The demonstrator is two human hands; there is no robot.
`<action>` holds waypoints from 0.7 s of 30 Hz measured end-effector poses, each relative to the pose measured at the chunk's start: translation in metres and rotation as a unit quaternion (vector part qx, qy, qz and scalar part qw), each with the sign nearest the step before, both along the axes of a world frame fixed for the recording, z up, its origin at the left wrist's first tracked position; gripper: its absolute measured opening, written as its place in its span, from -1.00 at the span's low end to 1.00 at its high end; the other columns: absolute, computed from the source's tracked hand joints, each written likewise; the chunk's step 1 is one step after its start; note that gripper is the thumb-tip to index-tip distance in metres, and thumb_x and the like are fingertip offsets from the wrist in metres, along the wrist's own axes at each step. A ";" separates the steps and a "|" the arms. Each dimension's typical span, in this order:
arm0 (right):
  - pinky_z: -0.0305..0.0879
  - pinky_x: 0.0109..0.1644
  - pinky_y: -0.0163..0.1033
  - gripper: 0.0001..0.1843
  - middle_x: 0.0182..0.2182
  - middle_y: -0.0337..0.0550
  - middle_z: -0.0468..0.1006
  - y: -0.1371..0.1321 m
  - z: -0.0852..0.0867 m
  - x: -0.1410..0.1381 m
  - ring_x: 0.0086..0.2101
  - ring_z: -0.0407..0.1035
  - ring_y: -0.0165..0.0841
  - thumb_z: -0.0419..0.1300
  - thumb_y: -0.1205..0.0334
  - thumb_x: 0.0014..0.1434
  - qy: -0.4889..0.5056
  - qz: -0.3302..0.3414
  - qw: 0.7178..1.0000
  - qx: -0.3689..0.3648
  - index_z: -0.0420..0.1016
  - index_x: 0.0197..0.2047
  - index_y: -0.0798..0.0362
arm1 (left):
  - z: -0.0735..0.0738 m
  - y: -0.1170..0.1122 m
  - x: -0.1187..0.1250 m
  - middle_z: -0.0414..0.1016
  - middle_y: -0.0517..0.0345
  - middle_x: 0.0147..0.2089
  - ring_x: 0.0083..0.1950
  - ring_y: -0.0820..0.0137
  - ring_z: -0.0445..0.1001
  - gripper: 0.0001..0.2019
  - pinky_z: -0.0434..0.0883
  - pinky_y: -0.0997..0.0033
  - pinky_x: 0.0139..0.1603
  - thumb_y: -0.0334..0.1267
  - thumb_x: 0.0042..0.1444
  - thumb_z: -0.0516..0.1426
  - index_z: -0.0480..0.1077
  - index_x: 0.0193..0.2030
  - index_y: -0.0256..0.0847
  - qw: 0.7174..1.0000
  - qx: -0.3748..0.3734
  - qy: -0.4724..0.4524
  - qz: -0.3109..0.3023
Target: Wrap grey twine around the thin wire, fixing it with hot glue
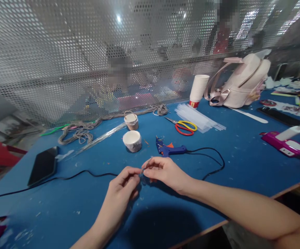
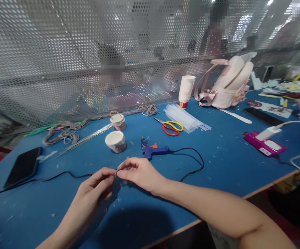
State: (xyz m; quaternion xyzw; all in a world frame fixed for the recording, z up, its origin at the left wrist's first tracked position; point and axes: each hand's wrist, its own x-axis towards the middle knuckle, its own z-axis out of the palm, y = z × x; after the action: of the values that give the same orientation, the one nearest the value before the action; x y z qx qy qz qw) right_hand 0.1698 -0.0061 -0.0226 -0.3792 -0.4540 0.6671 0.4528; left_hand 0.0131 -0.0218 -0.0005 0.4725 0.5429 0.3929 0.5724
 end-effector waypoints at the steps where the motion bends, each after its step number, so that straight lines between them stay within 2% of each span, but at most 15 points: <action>1: 0.21 -0.37 -0.30 -0.70 -0.45 -0.25 0.44 -0.001 -0.001 -0.002 -0.50 0.26 -0.50 0.35 0.08 -0.12 0.006 -0.001 1.000 -0.003 0.45 -0.40 0.12 | -0.001 0.000 0.000 0.17 0.32 -0.58 -0.58 0.55 0.07 -0.80 0.04 0.52 -0.58 -0.17 -0.08 0.21 0.44 -0.35 -0.26 1.000 -0.002 -0.010 0.000; 8: 0.20 -0.38 -0.30 -0.70 -0.52 -0.28 0.42 -0.003 0.000 -0.006 -0.53 0.25 -0.50 0.37 0.12 -0.16 0.027 0.004 0.999 -0.031 0.49 -0.39 0.12 | -0.004 -0.001 0.000 0.21 0.32 -0.62 -0.61 0.56 0.12 -0.86 0.04 0.52 -0.58 -0.23 -0.07 0.19 0.41 -0.40 -0.27 0.999 -0.001 -0.046 0.019; 14: 0.16 -0.43 -0.31 -0.69 -0.58 -0.30 0.40 -0.002 -0.003 -0.006 -0.58 0.23 -0.52 0.36 0.07 -0.14 0.021 -0.032 0.999 -0.034 0.49 -0.42 0.14 | -0.001 -0.001 0.003 0.20 0.36 -0.61 -0.63 0.60 0.08 -0.86 0.03 0.56 -0.61 -0.29 -0.11 0.22 0.37 -0.41 -0.25 0.995 -0.027 -0.094 0.030; 21: 0.16 -0.48 -0.35 -0.77 -0.60 -0.33 0.41 -0.001 -0.002 -0.007 -0.60 0.27 -0.52 0.35 0.21 -0.17 0.057 -0.041 0.996 -0.056 0.39 -0.50 0.11 | 0.002 0.000 0.001 0.18 0.36 -0.62 -0.61 0.62 0.05 -0.87 0.01 0.61 -0.64 -0.34 -0.14 0.22 0.37 -0.40 -0.24 0.989 -0.047 -0.130 0.041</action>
State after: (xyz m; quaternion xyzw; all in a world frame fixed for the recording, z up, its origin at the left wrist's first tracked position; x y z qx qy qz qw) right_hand 0.1627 -0.0069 -0.0246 -0.3829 -0.3737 0.6931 0.4831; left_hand 0.0141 -0.0218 0.0014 0.3671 0.5004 0.4479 0.6436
